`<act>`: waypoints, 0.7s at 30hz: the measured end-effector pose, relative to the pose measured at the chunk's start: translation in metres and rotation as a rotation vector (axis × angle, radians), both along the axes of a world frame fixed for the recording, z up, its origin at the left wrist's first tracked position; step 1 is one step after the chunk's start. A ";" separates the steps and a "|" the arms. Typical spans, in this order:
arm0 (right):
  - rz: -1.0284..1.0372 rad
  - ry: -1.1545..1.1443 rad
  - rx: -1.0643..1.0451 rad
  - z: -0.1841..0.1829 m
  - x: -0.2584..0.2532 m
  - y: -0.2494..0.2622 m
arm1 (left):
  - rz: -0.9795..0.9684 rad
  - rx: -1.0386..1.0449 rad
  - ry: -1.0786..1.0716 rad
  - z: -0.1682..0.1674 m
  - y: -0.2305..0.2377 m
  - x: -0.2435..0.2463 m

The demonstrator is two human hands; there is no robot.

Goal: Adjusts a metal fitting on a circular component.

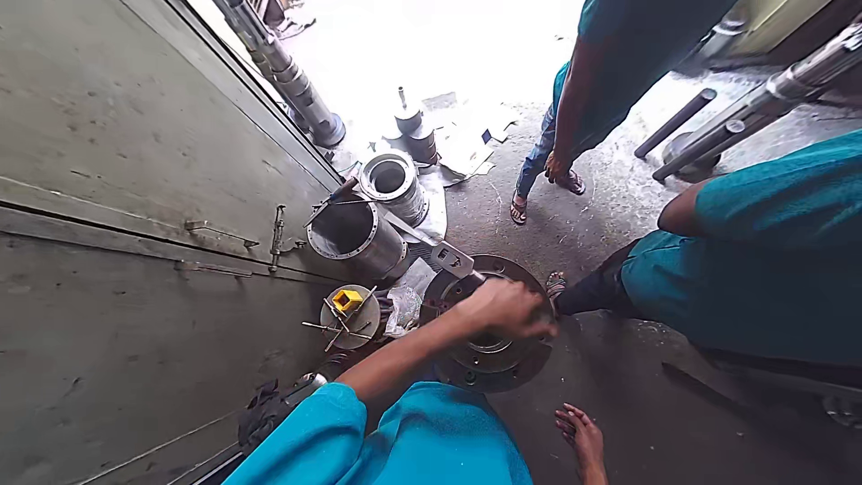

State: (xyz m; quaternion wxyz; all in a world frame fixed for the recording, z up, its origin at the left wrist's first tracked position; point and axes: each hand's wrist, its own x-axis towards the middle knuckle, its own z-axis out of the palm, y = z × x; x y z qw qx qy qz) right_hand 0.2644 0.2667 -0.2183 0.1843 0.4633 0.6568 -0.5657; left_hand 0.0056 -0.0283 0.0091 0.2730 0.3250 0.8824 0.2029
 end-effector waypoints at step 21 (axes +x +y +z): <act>-0.021 -0.093 -0.060 0.000 0.052 -0.033 | 0.111 0.172 0.440 -0.037 -0.098 0.054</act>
